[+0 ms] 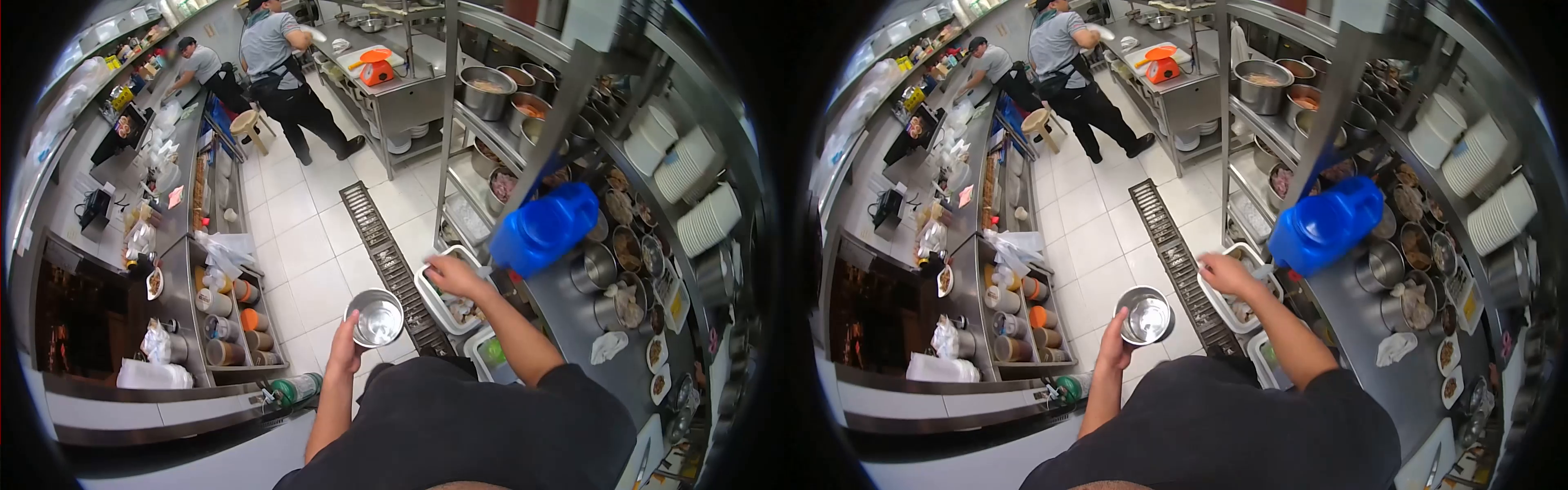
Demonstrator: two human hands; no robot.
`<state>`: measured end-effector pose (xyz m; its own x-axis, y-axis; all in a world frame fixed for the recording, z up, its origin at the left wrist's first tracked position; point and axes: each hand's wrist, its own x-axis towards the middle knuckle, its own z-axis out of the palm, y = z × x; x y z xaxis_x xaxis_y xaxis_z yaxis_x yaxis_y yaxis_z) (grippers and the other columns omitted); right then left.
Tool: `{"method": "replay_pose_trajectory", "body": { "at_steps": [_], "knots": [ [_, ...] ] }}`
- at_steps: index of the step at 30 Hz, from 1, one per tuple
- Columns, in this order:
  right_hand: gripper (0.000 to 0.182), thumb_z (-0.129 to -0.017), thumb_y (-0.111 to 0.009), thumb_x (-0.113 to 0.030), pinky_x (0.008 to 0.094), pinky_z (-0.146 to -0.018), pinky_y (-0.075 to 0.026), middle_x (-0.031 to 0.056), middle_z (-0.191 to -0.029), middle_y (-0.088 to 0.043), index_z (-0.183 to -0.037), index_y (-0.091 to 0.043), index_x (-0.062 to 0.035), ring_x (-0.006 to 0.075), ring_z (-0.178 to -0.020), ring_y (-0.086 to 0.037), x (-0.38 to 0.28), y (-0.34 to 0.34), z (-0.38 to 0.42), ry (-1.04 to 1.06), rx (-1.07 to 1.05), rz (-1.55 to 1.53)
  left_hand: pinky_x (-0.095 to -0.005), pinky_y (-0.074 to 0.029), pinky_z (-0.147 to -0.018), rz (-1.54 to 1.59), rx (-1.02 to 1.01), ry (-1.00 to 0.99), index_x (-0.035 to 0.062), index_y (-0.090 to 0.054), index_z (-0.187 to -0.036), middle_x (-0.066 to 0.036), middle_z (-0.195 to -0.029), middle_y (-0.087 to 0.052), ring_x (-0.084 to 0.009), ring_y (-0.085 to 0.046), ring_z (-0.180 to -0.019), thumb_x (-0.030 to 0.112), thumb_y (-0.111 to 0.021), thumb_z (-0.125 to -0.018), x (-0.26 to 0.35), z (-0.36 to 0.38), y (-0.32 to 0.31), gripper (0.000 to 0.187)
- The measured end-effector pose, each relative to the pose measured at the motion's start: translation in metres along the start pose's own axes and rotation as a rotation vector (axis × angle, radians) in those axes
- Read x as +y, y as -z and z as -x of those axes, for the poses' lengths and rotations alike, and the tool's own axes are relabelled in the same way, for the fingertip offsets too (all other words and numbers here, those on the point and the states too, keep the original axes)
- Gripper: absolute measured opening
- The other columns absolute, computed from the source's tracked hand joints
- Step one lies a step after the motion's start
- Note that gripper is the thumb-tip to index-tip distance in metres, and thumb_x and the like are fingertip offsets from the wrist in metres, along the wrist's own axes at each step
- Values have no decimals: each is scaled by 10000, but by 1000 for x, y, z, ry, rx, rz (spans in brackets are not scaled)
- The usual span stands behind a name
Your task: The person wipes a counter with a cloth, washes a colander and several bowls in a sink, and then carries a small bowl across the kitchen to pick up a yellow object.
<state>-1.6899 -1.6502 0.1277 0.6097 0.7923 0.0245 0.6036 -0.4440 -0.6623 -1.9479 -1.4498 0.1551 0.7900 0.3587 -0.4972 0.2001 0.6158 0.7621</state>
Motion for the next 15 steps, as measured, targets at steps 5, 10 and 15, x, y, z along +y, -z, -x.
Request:
{"method": "replay_pose_trajectory", "body": {
  "at_steps": [5,10,15],
  "knots": [
    [351,-939,-589,-271,416,-889,-523,167,-1125,-671,-1219,-644,-66,349,-1020,-653,-52,7,-152,171,-34,-82,-395,-612,-794,1,30,-12,53,-554,-1328,-101,-1167,-687,-205,-706,-992,390,-545,-1002,54,-88,4,469],
    [364,-922,-591,-262,442,-903,-518,163,-1146,-660,-1212,-631,-45,349,-1059,-640,-17,-28,-228,69,-123,18,-363,-570,-875,-93,-43,37,27,-477,-1389,-110,-1239,-627,-203,-653,-1082,297,-533,-1012,85,-198,34,467],
    [347,-918,-588,-264,438,-926,-499,169,-1156,-656,-1203,-644,-74,360,-1070,-627,35,-55,-199,-208,-121,-55,-319,-570,-832,-254,-236,63,23,-485,-1370,-70,-1176,-643,-151,-657,-1003,319,-554,-1009,131,-282,23,472]
  ]
}}
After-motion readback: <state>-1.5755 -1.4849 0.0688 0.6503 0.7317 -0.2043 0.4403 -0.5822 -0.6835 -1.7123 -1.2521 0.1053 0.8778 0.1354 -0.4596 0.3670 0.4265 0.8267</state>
